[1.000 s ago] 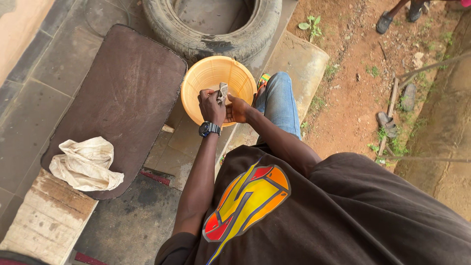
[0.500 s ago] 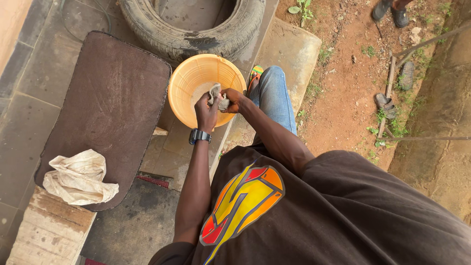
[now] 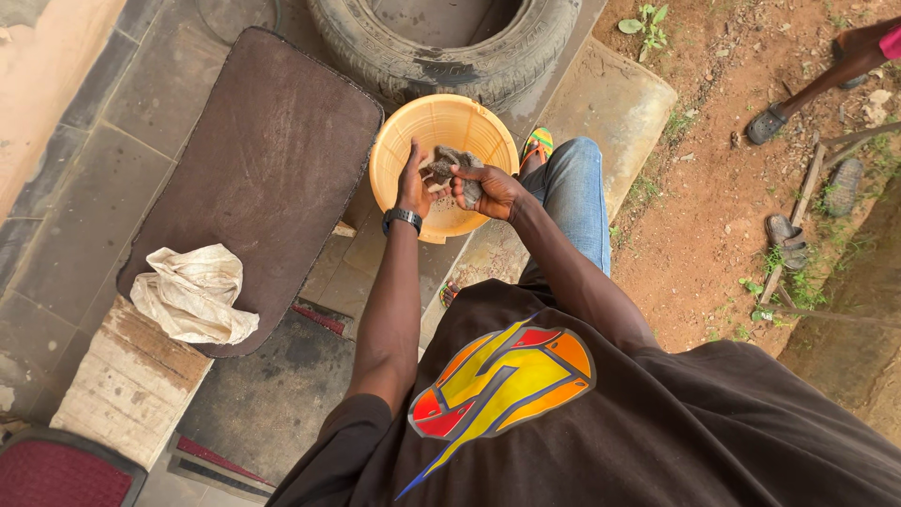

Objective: The person washes several cleaning cloths by hand in a bucket of soapy water, then rinses and wrings them out on a flat surface.

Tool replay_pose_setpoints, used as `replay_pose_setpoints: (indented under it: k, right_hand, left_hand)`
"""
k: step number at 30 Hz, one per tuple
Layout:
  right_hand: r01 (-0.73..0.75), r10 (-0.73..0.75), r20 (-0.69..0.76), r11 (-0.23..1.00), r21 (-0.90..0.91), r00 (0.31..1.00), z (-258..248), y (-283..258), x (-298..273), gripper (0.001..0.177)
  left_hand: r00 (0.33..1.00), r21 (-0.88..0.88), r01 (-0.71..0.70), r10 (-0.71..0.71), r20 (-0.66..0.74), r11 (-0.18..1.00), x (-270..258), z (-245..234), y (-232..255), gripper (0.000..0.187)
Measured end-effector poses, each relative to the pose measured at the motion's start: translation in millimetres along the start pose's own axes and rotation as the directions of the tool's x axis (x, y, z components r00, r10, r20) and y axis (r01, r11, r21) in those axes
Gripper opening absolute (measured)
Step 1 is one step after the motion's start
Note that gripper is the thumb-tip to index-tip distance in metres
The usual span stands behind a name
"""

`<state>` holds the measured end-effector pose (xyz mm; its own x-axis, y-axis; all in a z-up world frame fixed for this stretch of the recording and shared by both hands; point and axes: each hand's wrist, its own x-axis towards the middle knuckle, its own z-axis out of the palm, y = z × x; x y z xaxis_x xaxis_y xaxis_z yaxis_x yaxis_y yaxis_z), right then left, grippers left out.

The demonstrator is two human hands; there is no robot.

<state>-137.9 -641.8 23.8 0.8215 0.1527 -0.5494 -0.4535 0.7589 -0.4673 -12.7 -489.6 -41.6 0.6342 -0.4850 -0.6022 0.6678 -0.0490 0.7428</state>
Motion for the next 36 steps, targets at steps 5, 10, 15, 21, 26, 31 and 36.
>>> replay_pose_setpoints:
  k: [5, 10, 15, 21, 26, 31, 36]
  right_hand:
    - [-0.045, -0.105, 0.342, 0.914, 0.403, 0.934, -29.1, 19.4, 31.0, 0.033]
    - [-0.187, -0.066, 0.385, 0.791, 0.582, 0.921, 5.0, 29.3, 23.0, 0.040]
    - [-0.093, -0.020, 0.242, 0.889, 0.448, 0.970, 32.6, 21.7, 6.2, 0.038]
    - [-0.017, 0.005, -0.127, 0.996, -0.090, 0.992, 47.2, 9.2, 11.2, 0.060]
    - [0.046, -0.391, -0.435, 0.784, -0.619, 0.811, 18.8, 39.0, 45.8, 0.080]
    - [-0.050, -0.646, -0.332, 0.413, -0.909, 0.688, -3.5, 44.8, 74.9, 0.087]
    - [-0.061, -0.727, -0.273, 0.305, -0.951, 0.630, -7.0, 45.3, 83.9, 0.079]
  left_hand:
    - [0.989, -0.382, 0.119, -0.075, 0.128, 0.917, -32.0, 12.2, -23.0, 0.090]
    - [0.703, -0.699, 0.197, 0.398, 0.590, 0.688, -37.9, 32.2, -0.7, 0.072]
    - [0.931, -0.424, -0.198, 0.304, 0.200, 0.884, -38.0, 39.8, 37.3, 0.055]
    - [0.883, -0.140, -0.427, 0.446, 0.147, 0.893, -21.7, 43.8, 36.9, 0.032]
    - [0.915, 0.004, -0.394, 0.392, -0.096, 0.919, -5.4, 62.8, 27.7, 0.057]
    - [0.886, 0.100, -0.404, 0.416, -0.205, 0.909, 28.9, 59.7, 18.5, 0.065]
    - [0.850, 0.271, -0.421, 0.481, -0.217, 0.866, 46.5, 51.9, 13.0, 0.063]
